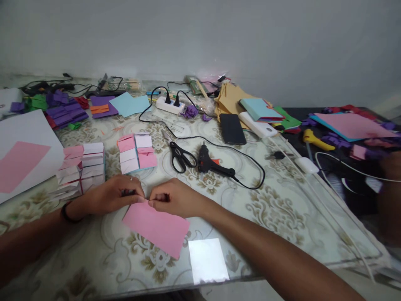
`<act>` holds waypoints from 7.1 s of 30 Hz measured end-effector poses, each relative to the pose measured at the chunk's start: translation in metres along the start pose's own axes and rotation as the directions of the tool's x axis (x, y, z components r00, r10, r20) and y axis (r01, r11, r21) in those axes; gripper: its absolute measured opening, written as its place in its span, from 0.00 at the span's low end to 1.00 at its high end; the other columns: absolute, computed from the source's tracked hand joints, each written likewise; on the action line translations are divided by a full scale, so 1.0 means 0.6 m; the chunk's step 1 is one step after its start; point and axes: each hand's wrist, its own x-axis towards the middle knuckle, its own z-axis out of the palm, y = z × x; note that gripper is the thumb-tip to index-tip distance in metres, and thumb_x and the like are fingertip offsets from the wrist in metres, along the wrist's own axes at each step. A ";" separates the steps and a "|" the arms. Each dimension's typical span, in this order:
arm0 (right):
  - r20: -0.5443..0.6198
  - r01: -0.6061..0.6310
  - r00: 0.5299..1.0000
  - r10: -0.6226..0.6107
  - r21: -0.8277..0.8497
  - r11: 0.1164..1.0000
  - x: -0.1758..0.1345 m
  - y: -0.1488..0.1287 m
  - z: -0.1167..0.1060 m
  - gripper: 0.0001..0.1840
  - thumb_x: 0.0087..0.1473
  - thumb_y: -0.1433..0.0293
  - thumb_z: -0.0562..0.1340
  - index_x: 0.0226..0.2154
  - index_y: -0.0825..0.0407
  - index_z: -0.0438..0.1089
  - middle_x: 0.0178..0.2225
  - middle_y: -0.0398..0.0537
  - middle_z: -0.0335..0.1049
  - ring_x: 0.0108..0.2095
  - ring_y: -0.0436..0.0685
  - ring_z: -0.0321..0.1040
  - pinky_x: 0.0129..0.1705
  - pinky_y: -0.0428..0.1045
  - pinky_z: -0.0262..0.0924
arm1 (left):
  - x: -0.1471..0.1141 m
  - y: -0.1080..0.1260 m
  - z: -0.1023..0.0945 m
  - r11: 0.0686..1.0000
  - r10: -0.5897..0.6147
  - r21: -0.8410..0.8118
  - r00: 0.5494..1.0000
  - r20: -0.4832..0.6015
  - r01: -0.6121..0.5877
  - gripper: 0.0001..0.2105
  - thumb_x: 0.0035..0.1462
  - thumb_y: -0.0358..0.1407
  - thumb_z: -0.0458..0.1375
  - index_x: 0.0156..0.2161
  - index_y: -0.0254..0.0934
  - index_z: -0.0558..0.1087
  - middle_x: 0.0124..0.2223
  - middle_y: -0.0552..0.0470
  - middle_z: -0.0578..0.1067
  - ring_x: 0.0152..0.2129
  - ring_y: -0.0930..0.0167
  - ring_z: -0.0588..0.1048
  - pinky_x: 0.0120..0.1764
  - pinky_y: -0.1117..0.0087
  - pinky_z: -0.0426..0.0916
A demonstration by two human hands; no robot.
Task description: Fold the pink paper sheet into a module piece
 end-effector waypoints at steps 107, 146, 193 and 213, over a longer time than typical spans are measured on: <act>0.000 0.000 1.000 0.000 0.008 1.000 -0.003 0.004 -0.004 0.05 0.60 0.73 0.64 0.31 0.57 0.75 0.21 0.33 0.59 0.22 0.40 0.51 0.26 0.39 0.48 | 0.000 0.005 0.005 0.992 -0.088 0.079 0.994 -0.069 0.094 0.10 0.63 0.35 0.57 0.35 0.35 0.79 0.29 0.55 0.76 0.25 0.77 0.69 0.31 0.75 0.60; 0.008 -0.011 1.000 0.011 -0.001 1.000 -0.004 0.003 -0.005 0.04 0.59 0.73 0.64 0.32 0.56 0.75 0.21 0.33 0.59 0.22 0.42 0.51 0.27 0.41 0.48 | 0.000 0.005 0.004 0.991 -0.083 0.098 0.994 -0.064 0.089 0.09 0.63 0.35 0.56 0.35 0.36 0.79 0.29 0.55 0.76 0.26 0.75 0.70 0.33 0.74 0.61; 0.013 -0.007 1.000 0.007 -0.007 1.000 -0.003 0.002 -0.004 0.08 0.62 0.70 0.64 0.31 0.55 0.73 0.20 0.33 0.57 0.22 0.42 0.49 0.27 0.41 0.48 | -0.001 0.004 0.010 0.993 -0.003 0.120 0.997 -0.082 0.013 0.08 0.65 0.32 0.57 0.35 0.36 0.77 0.30 0.55 0.76 0.28 0.75 0.71 0.34 0.73 0.62; -0.003 0.005 1.000 -0.005 -0.024 1.000 -0.002 0.002 -0.004 0.07 0.60 0.72 0.64 0.30 0.56 0.74 0.19 0.32 0.55 0.21 0.41 0.48 0.26 0.40 0.47 | 0.001 0.002 0.010 0.989 0.047 0.146 0.994 -0.097 -0.033 0.07 0.65 0.30 0.58 0.35 0.36 0.78 0.29 0.56 0.76 0.26 0.76 0.70 0.32 0.74 0.61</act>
